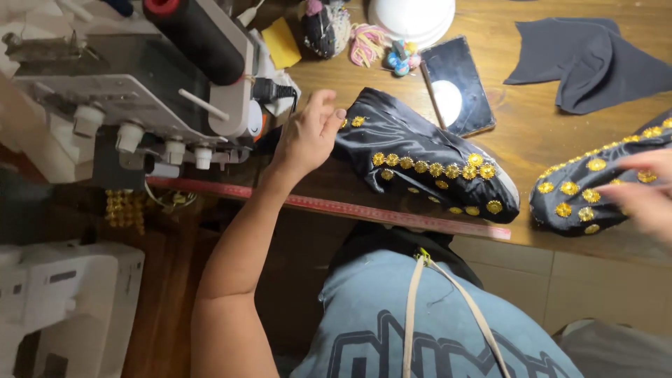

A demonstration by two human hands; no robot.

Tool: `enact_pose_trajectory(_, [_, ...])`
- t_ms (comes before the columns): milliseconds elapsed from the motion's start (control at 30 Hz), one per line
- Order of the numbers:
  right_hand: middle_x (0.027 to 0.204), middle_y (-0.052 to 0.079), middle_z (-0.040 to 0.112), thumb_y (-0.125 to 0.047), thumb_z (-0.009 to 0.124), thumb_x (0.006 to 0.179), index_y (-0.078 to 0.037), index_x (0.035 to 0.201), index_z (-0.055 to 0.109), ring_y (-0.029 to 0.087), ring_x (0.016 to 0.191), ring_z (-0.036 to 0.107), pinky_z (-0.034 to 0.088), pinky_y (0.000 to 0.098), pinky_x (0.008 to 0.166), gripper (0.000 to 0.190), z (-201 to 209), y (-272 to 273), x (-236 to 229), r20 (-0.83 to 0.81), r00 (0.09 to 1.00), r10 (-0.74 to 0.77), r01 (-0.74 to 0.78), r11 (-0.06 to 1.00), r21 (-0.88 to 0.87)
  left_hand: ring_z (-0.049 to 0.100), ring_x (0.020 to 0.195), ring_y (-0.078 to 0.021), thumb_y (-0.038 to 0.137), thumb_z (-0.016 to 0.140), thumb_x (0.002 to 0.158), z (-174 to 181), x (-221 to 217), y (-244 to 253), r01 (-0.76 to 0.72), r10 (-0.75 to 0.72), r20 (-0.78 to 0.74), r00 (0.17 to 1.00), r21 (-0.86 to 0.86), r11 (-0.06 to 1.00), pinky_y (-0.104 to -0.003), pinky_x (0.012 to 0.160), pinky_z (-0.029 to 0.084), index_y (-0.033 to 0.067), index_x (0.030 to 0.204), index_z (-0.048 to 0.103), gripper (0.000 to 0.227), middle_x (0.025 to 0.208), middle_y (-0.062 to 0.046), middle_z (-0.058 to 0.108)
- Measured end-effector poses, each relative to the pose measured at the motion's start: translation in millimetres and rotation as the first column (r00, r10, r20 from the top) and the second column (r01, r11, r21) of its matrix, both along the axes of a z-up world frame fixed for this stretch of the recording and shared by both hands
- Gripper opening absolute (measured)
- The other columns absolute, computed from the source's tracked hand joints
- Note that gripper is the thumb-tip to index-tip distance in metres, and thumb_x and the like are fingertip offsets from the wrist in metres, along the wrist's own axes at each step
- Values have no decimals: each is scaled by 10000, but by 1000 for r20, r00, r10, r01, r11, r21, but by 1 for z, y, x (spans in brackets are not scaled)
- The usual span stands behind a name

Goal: Decorating black fabric boots by gluing small gold flower ornaments using a hot glue gun

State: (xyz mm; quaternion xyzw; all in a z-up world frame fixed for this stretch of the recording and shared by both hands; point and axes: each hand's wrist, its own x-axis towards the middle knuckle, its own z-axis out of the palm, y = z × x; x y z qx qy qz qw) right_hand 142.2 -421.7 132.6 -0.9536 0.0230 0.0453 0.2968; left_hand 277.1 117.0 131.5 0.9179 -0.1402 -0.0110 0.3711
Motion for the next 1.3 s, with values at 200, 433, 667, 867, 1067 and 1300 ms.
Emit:
enact_pose_trajectory(200, [997,85,678,-386,885,636,-169,1549,467,200,768,706,547,312,658,1028,43,185,-11,-286,958,16,-6,999,34,576,568,-315,532,477,1034,-8,-29,14,-52,98,-183,978,242,969,-485,579,395,117,710,474,526,627,-80,569])
enact_pose_trajectory(433, [1135,20,740,-296,879,698,-117,1397,633,128,969,647,467,280,893,762,-7,178,-15,-56,996,-73,82,980,181,407,692,-33,534,668,923,-64,-83,-24,-156,-62,-356,933,-553,818,-228,578,358,146,728,518,460,705,88,463])
enact_pose_trajectory(667, [1150,29,702,-294,905,693,-118,1368,606,117,1018,623,465,273,944,759,24,200,-31,-127,976,-180,207,946,248,424,572,-101,640,810,703,-8,-76,-63,-299,215,-353,911,-203,932,-333,494,365,127,667,457,624,618,40,478])
enact_pose_trajectory(867, [1509,307,526,-403,842,724,-39,1452,577,430,1417,476,328,517,1196,856,31,182,13,294,921,255,-275,961,30,515,644,-46,446,889,702,-32,-81,-76,-405,129,-557,820,-408,818,-280,586,478,105,757,725,381,715,92,622])
enact_pose_trajectory(1067, [1006,116,666,-235,812,872,-200,1067,801,400,963,645,530,535,871,198,7,197,112,279,749,602,-641,764,70,696,769,-182,326,994,622,-17,-73,-102,-589,153,-652,742,-526,614,-356,735,583,17,902,750,484,790,-111,748])
enact_pose_trajectory(1300, [955,-3,602,-393,689,958,-230,923,704,273,910,587,441,413,730,167,-1,209,104,216,619,755,-703,655,-277,728,932,-207,293,998,642,-34,-79,-108,-683,198,-693,693,-543,488,-395,850,580,-7,1032,768,543,919,-134,769])
